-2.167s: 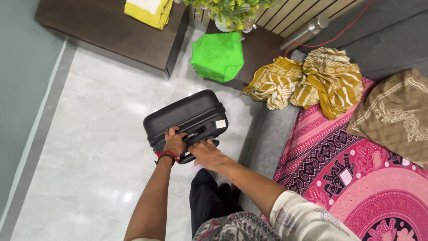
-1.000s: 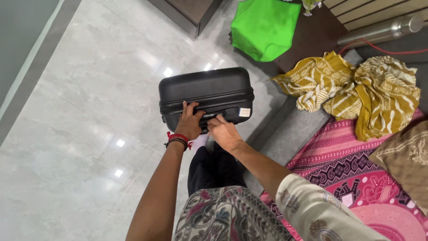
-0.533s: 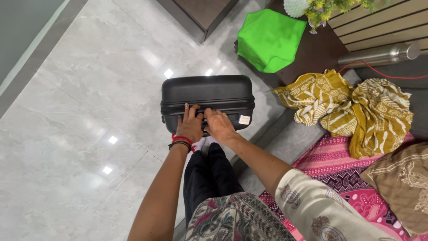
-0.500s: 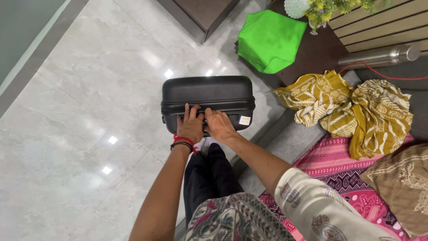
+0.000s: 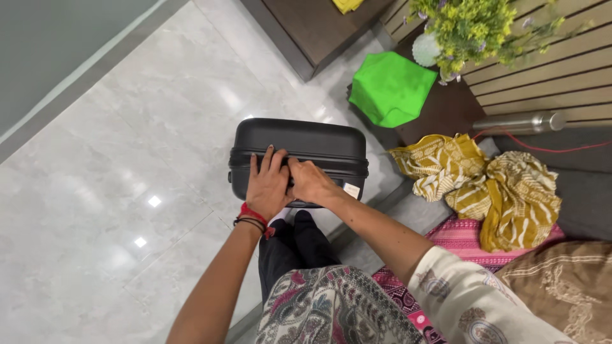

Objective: The person zips up a black suitcase on a bed, lifts it by the handle, carries it across the room, and places it on the floor inside a closet.

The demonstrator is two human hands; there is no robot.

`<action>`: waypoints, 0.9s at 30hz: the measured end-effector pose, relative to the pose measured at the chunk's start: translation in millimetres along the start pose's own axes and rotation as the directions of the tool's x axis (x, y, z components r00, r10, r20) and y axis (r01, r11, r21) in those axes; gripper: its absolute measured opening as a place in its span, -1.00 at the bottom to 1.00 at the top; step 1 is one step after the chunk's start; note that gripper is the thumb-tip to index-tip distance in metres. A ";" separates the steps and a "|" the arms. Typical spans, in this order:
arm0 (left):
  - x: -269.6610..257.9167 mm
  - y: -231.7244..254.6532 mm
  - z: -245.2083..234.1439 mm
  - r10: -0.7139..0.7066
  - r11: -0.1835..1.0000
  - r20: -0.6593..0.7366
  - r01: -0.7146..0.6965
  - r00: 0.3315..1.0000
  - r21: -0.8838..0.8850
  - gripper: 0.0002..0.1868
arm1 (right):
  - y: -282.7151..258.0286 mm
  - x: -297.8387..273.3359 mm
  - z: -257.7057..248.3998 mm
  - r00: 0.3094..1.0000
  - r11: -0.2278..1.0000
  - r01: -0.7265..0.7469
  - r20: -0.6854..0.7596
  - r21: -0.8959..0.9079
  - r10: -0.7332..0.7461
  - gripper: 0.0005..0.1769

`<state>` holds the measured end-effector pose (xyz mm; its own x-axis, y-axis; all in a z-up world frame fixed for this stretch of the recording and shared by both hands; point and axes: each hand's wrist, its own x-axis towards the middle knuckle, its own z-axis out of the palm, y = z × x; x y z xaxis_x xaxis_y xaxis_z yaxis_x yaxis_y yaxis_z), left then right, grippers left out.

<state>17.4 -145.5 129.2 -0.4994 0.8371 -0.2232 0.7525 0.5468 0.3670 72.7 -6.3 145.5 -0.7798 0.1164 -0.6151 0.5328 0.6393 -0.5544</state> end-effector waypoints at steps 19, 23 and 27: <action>-215.2 50.4 -190.7 -0.235 0.959 -0.137 0.207 0.962 -0.192 -0.47 | -169.6 -131.6 -2.1 0.780 0.805 0.587 0.327 -0.086 -0.534 -0.49; -261.2 43.0 -200.7 -0.332 0.907 -0.225 0.245 0.916 -0.344 -0.46 | -208.7 -145.5 5.5 0.706 0.752 0.652 0.438 -0.097 -0.556 -0.49; -301.0 36.6 -200.7 -0.435 0.851 -0.295 0.282 0.850 -0.443 -0.44 | -245.8 -157.9 19.2 0.631 0.694 0.716 0.499 -0.078 -0.595 -0.50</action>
<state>109.1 -380.5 391.1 -0.8792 0.4692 -0.0830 0.3095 0.6948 0.6493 71.1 -196.4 368.1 -0.6447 -0.6858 -0.3378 -0.2140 0.5861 -0.7815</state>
